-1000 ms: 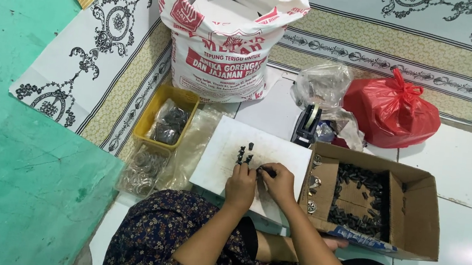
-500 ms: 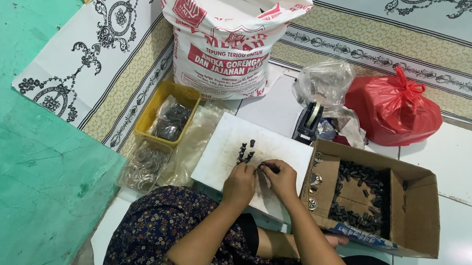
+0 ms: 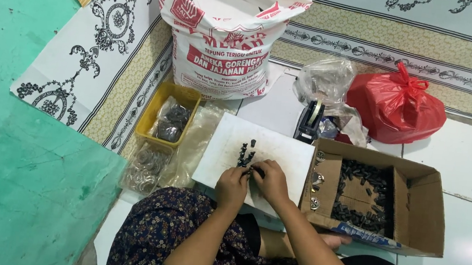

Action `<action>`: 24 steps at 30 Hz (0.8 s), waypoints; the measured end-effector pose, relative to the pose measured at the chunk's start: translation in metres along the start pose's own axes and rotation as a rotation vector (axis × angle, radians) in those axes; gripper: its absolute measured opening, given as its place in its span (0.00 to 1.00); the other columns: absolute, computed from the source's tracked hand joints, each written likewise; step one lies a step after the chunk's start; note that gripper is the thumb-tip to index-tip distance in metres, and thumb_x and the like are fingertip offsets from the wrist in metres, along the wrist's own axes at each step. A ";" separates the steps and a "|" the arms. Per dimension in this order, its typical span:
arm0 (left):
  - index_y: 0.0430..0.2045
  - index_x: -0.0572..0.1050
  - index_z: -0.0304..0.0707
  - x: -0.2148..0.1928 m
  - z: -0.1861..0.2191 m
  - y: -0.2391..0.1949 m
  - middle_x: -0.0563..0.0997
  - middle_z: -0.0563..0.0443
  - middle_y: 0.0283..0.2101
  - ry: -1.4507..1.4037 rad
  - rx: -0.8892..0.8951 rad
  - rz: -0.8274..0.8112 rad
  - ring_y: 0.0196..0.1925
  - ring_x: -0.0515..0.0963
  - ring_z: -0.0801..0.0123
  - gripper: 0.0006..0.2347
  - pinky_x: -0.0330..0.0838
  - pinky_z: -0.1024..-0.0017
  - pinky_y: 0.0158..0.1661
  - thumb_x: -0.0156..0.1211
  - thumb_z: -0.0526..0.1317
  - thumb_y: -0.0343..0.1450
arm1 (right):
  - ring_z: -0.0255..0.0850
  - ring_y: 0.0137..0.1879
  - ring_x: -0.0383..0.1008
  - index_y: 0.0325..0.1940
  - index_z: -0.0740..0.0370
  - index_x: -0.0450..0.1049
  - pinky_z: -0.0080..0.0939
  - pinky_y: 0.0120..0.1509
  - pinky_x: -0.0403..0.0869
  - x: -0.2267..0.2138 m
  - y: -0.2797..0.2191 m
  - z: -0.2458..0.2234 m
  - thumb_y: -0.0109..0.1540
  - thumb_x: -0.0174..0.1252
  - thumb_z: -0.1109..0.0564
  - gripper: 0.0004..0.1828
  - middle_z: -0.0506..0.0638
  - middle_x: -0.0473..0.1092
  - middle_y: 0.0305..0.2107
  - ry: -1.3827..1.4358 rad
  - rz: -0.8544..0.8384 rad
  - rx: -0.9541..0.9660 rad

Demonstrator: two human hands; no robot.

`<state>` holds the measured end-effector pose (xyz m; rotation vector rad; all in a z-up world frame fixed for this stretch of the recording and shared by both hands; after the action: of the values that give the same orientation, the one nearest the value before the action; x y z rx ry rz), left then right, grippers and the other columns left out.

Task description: The person is picking up small metal components from a box and tying thin strings or wires around them before placing them on a template board.

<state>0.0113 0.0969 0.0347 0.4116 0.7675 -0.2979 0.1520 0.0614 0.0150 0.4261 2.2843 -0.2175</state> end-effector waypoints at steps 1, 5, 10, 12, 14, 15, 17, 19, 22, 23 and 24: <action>0.36 0.81 0.39 0.001 -0.001 0.000 0.82 0.50 0.31 0.000 -0.002 -0.002 0.37 0.85 0.63 0.05 0.82 0.71 0.36 0.66 0.32 0.69 | 0.50 0.54 0.75 0.48 0.57 0.80 0.48 0.59 0.76 0.001 0.000 0.001 0.63 0.62 0.55 0.11 0.54 0.76 0.40 0.000 -0.002 0.002; 0.36 0.81 0.37 0.001 -0.001 0.001 0.82 0.48 0.30 -0.007 -0.013 -0.013 0.36 0.85 0.60 0.05 0.82 0.68 0.36 0.67 0.32 0.68 | 0.48 0.55 0.74 0.49 0.57 0.80 0.46 0.60 0.75 0.002 0.003 0.001 0.63 0.61 0.55 0.11 0.53 0.76 0.41 -0.018 -0.015 0.001; 0.36 0.81 0.35 -0.007 0.005 -0.002 0.82 0.47 0.30 -0.029 0.003 0.012 0.35 0.85 0.56 0.09 0.82 0.65 0.35 0.70 0.32 0.65 | 0.50 0.54 0.75 0.50 0.59 0.80 0.47 0.59 0.75 -0.006 -0.003 0.000 0.61 0.63 0.57 0.13 0.55 0.76 0.41 -0.005 -0.015 0.011; 0.35 0.82 0.42 -0.014 0.007 -0.003 0.81 0.53 0.26 0.058 -0.036 0.053 0.31 0.84 0.65 0.09 0.81 0.70 0.31 0.73 0.37 0.63 | 0.50 0.55 0.75 0.51 0.58 0.80 0.46 0.59 0.76 -0.015 -0.008 -0.002 0.60 0.62 0.59 0.14 0.56 0.76 0.42 0.011 -0.014 0.020; 0.34 0.82 0.42 -0.020 0.021 -0.006 0.81 0.54 0.25 0.053 0.002 0.075 0.29 0.84 0.65 0.09 0.80 0.70 0.30 0.73 0.38 0.63 | 0.52 0.56 0.75 0.52 0.59 0.80 0.48 0.60 0.76 -0.029 -0.019 0.009 0.60 0.62 0.59 0.15 0.58 0.75 0.44 0.032 0.008 0.047; 0.33 0.82 0.43 -0.024 0.028 -0.007 0.80 0.54 0.24 0.049 0.025 0.105 0.28 0.83 0.66 0.08 0.80 0.70 0.28 0.73 0.39 0.63 | 0.54 0.57 0.75 0.53 0.59 0.79 0.50 0.61 0.76 -0.035 -0.023 0.014 0.60 0.61 0.59 0.16 0.60 0.75 0.46 0.050 0.017 0.064; 0.32 0.82 0.43 -0.012 0.031 -0.010 0.78 0.55 0.22 0.033 0.118 0.127 0.25 0.82 0.65 0.07 0.78 0.70 0.26 0.72 0.38 0.63 | 0.54 0.53 0.77 0.50 0.57 0.81 0.50 0.57 0.77 -0.059 -0.033 0.046 0.59 0.64 0.60 0.15 0.58 0.76 0.43 0.060 0.112 0.043; 0.31 0.82 0.43 -0.001 0.041 -0.014 0.77 0.55 0.20 0.017 0.209 0.149 0.22 0.81 0.65 0.06 0.77 0.71 0.24 0.70 0.37 0.63 | 0.54 0.49 0.79 0.48 0.54 0.82 0.50 0.53 0.79 -0.090 -0.046 0.075 0.57 0.66 0.60 0.15 0.57 0.77 0.39 0.068 0.205 0.022; 0.28 0.82 0.48 0.028 0.065 -0.020 0.73 0.60 0.18 0.019 0.382 0.123 0.20 0.79 0.71 0.04 0.75 0.77 0.23 0.68 0.38 0.63 | 0.58 0.48 0.80 0.48 0.60 0.82 0.52 0.51 0.80 -0.148 -0.070 0.129 0.57 0.66 0.62 0.15 0.63 0.77 0.38 0.062 0.325 0.147; 0.29 0.81 0.50 0.044 0.070 -0.022 0.72 0.61 0.18 -0.010 0.432 0.102 0.20 0.78 0.71 0.04 0.75 0.76 0.24 0.68 0.40 0.63 | 0.60 0.49 0.80 0.49 0.61 0.82 0.55 0.52 0.79 -0.162 -0.078 0.154 0.58 0.66 0.60 0.15 0.64 0.78 0.39 -0.042 0.294 0.242; 0.30 0.81 0.53 0.059 0.074 -0.026 0.71 0.62 0.17 -0.037 0.482 0.083 0.20 0.78 0.71 0.05 0.75 0.76 0.24 0.68 0.41 0.63 | 0.62 0.50 0.80 0.50 0.61 0.83 0.59 0.54 0.78 -0.176 -0.087 0.179 0.59 0.66 0.58 0.15 0.65 0.78 0.40 -0.144 0.261 0.335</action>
<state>0.0857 0.0336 0.0335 0.8871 0.6361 -0.4122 0.3531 -0.1118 0.0254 0.8461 2.0293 -0.4839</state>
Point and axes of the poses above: each hand's wrist, its own y-axis towards the middle knuckle, its own x-axis out of the palm, z = x × y, the point moved 7 cm from there along y, towards the middle knuckle
